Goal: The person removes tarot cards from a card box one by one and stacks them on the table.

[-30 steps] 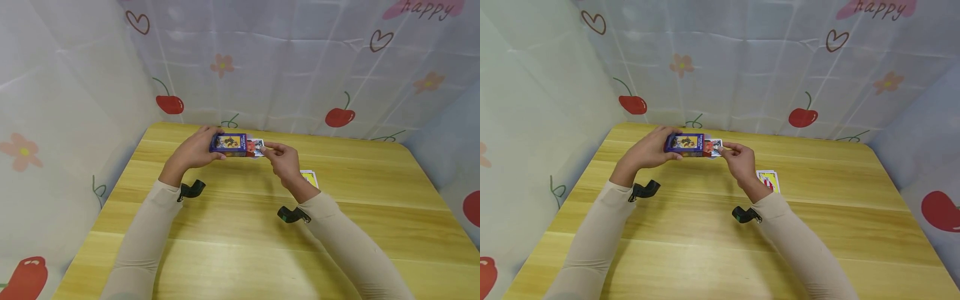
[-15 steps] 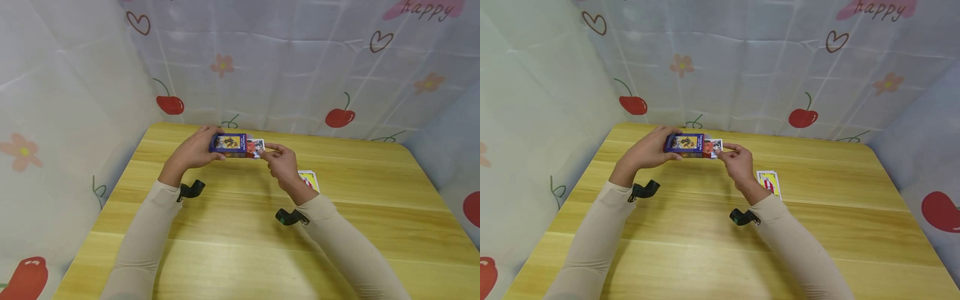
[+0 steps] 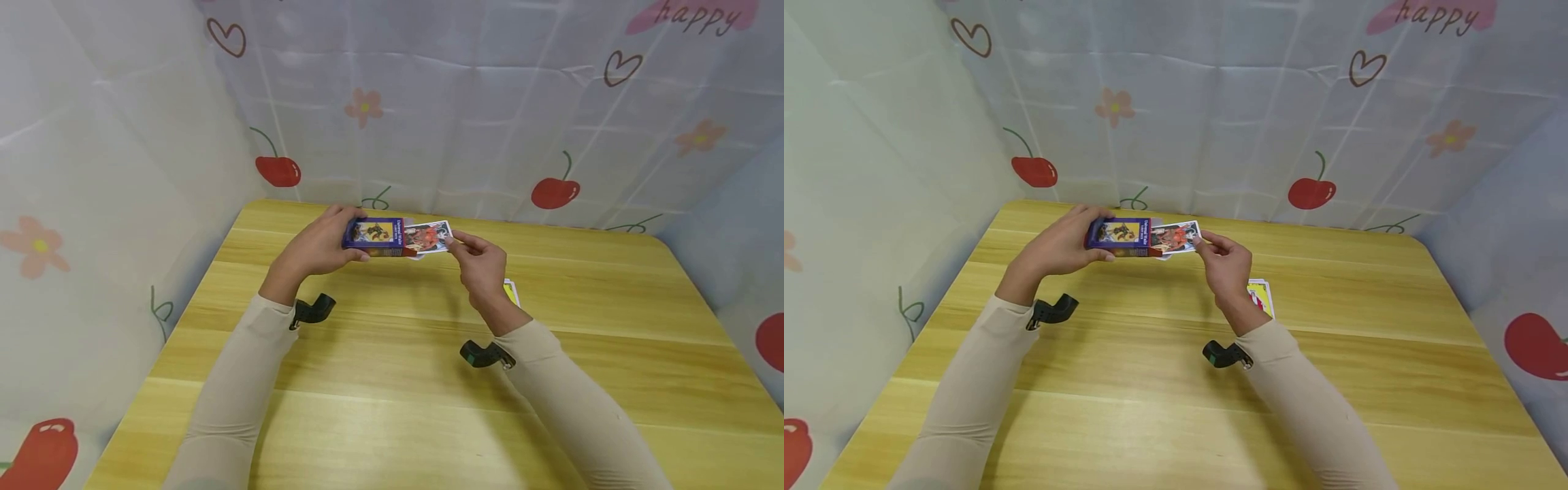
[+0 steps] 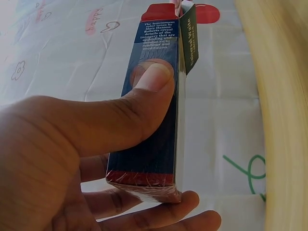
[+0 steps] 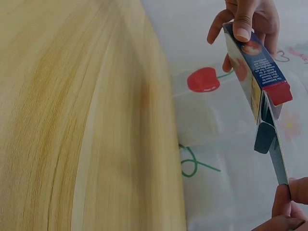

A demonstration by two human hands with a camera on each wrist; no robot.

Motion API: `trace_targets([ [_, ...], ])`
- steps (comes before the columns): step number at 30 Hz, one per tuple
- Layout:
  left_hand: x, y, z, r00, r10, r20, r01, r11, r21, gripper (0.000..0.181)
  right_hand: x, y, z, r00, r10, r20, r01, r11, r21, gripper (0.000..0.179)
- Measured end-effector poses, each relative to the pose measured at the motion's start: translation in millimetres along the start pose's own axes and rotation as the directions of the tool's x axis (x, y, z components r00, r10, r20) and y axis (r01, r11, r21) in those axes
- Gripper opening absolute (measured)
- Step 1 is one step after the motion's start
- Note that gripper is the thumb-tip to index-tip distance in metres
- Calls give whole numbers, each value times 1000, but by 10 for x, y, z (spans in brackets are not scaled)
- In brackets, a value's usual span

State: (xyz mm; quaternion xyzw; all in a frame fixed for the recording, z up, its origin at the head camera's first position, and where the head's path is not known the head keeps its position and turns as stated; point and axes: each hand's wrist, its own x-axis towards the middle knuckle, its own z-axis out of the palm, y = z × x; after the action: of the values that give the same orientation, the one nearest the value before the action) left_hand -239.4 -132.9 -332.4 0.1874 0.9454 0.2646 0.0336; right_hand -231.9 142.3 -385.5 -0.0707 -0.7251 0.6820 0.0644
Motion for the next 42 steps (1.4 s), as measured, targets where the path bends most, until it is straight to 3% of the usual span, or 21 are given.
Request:
trace_targets([
  [8,1,1,10,1000,4,10,-4,1000,-5,73,87,60,-221,999,24,-24,-22,996,89,32],
  [12,3,4,8,1000,5,9,-5,1000,-6,73,134,49,-382,998,48,-34,-45,996,82,32],
  [18,2,10,3,1000,6,9,-6,1000,-9,73,225,0,-641,998,68,0,-68,998,8,31],
  [21,-6,10,1,1000,9,9,-9,1000,-12,72,272,-17,-766,997,81,14,-80,992,-94,31],
  [29,2,-7,11,1000,15,8,-15,1000,-16,72,379,33,-1009,989,114,91,-65,903,-425,34],
  [37,6,-26,29,1000,11,14,-10,1000,-15,72,468,231,-1142,964,200,178,-65,820,-569,31],
  [42,19,-23,27,1000,9,13,-9,1000,-16,72,494,359,-1170,971,163,177,-12,766,-643,29],
])
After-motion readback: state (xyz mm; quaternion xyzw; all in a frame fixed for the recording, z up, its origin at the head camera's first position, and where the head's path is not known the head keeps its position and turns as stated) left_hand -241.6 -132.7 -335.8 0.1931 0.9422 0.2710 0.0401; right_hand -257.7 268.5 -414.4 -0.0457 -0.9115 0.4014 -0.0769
